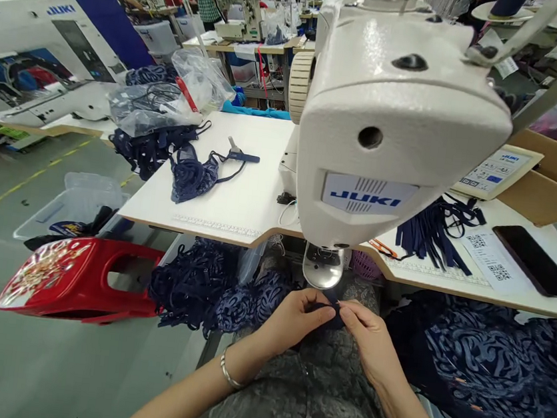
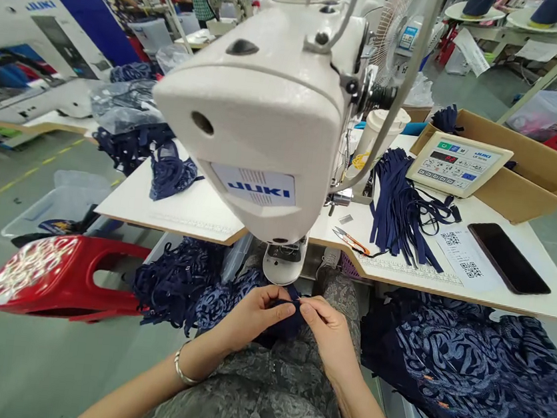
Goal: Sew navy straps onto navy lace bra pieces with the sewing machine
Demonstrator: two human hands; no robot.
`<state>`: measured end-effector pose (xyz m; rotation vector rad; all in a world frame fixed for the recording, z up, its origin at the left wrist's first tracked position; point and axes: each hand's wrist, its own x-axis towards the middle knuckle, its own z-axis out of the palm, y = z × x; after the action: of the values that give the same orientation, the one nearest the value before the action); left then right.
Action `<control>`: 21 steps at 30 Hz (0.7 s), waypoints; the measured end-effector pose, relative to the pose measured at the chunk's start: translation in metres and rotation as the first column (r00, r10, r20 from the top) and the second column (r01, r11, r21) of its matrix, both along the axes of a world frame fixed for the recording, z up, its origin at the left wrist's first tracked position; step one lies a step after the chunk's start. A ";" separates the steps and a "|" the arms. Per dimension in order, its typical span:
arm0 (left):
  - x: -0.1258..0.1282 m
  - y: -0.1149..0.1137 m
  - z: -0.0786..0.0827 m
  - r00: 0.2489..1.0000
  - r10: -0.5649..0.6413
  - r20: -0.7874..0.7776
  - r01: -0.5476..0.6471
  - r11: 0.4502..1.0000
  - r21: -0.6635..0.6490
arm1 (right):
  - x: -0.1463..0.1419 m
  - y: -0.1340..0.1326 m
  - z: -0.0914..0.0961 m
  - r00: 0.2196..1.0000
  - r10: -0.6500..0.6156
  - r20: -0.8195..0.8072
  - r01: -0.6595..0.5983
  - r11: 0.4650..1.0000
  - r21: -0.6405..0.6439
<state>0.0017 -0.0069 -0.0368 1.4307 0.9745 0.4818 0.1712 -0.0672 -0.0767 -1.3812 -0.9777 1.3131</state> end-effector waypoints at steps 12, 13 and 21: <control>0.003 -0.011 0.017 0.975 0.047 -0.217 0.029 0.942 0.333 | -0.018 0.005 0.012 0.974 -0.180 -0.141 0.190 0.980 0.064; 0.003 -0.011 0.018 0.973 0.059 -0.224 0.027 0.932 0.362 | -0.018 0.004 0.010 0.976 -0.168 -0.138 0.179 0.982 0.067; 0.000 -0.016 0.020 0.959 0.082 -0.271 0.106 0.782 0.614 | -0.005 0.001 0.024 0.994 -0.095 0.052 0.081 0.968 0.238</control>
<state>0.0015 -0.0226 -0.0166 2.1581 1.0842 0.6390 0.1662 -0.0662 -0.0528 -1.2738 -1.0656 1.0564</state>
